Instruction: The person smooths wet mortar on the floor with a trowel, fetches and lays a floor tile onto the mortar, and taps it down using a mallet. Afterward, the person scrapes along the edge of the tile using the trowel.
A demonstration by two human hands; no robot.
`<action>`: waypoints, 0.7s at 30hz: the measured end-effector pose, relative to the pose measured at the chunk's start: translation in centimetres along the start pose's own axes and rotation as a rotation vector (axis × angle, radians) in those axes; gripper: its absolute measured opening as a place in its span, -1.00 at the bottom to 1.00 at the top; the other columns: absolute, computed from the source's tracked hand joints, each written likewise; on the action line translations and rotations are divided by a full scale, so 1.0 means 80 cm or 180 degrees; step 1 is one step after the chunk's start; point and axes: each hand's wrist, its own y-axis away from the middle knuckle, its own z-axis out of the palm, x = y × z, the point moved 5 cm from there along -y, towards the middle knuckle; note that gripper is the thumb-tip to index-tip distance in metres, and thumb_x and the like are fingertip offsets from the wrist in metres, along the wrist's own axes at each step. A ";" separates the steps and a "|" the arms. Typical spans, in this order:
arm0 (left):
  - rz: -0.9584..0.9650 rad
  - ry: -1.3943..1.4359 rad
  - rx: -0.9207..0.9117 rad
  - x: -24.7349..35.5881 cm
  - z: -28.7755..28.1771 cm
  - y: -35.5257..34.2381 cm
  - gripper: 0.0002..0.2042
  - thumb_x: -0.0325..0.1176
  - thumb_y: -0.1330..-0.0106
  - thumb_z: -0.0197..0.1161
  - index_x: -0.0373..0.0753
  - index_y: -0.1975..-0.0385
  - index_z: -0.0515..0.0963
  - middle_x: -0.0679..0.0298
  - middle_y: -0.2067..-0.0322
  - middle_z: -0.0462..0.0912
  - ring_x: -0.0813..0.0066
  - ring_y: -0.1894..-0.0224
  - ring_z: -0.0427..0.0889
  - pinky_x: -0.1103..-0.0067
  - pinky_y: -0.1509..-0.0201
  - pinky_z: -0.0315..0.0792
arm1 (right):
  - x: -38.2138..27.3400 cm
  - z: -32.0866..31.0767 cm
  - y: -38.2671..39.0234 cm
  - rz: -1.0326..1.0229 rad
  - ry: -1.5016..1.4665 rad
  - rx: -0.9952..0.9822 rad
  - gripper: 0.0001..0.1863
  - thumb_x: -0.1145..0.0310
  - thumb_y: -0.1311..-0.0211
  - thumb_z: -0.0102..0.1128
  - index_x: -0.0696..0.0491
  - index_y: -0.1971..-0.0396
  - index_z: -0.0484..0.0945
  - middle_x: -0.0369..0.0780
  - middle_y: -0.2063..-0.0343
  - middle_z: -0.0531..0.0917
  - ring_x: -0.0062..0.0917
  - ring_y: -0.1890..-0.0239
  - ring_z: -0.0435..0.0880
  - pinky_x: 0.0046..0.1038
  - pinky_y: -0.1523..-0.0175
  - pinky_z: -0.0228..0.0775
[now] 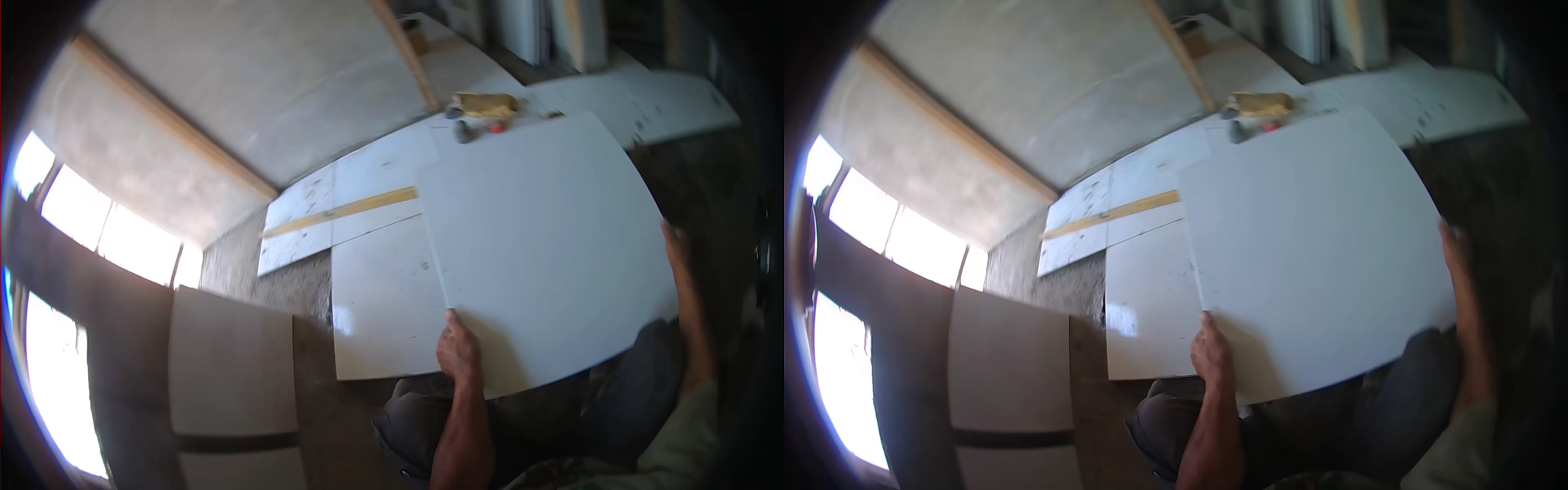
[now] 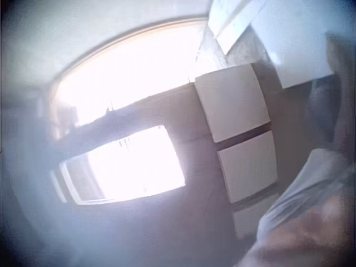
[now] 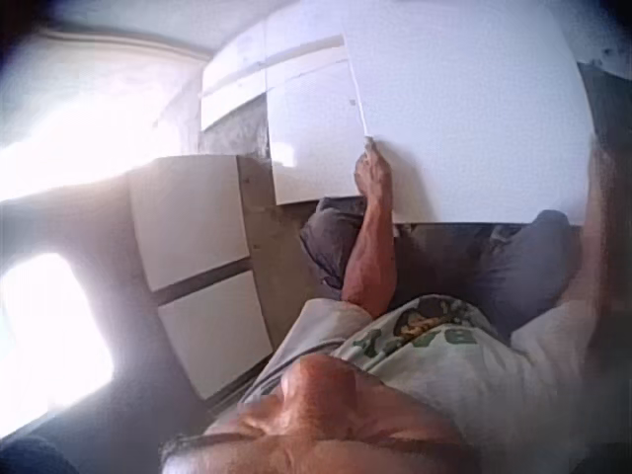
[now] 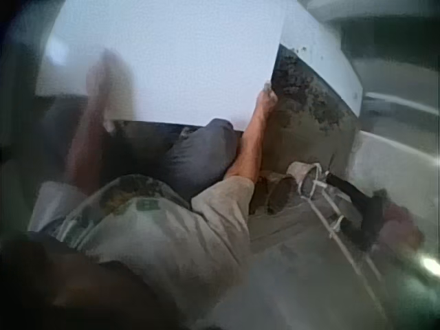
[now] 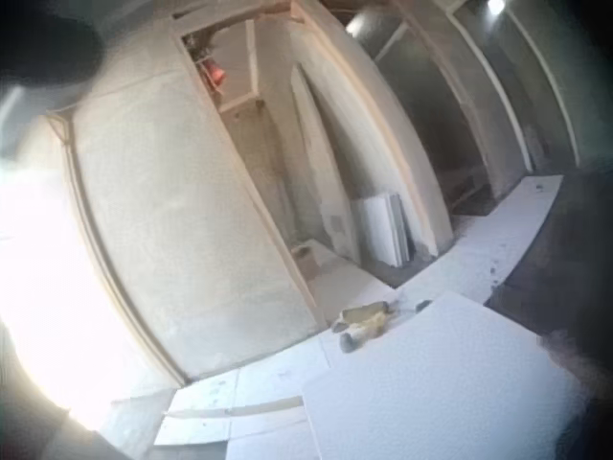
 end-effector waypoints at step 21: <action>-0.0193 0.0878 -0.0153 -0.007 0.071 0.037 -0.29 0.21 -0.35 -0.14 -0.49 0.38 0.60 -0.09 0.45 0.62 0.05 0.36 0.56 0.28 0.18 0.39 | 0.045 0.006 0.066 0.0829 0.1317 -0.0185 -0.37 -0.11 -0.17 0.01 0.29 0.37 0.60 0.16 0.34 0.62 0.04 0.18 0.61 -0.16 0.06 0.41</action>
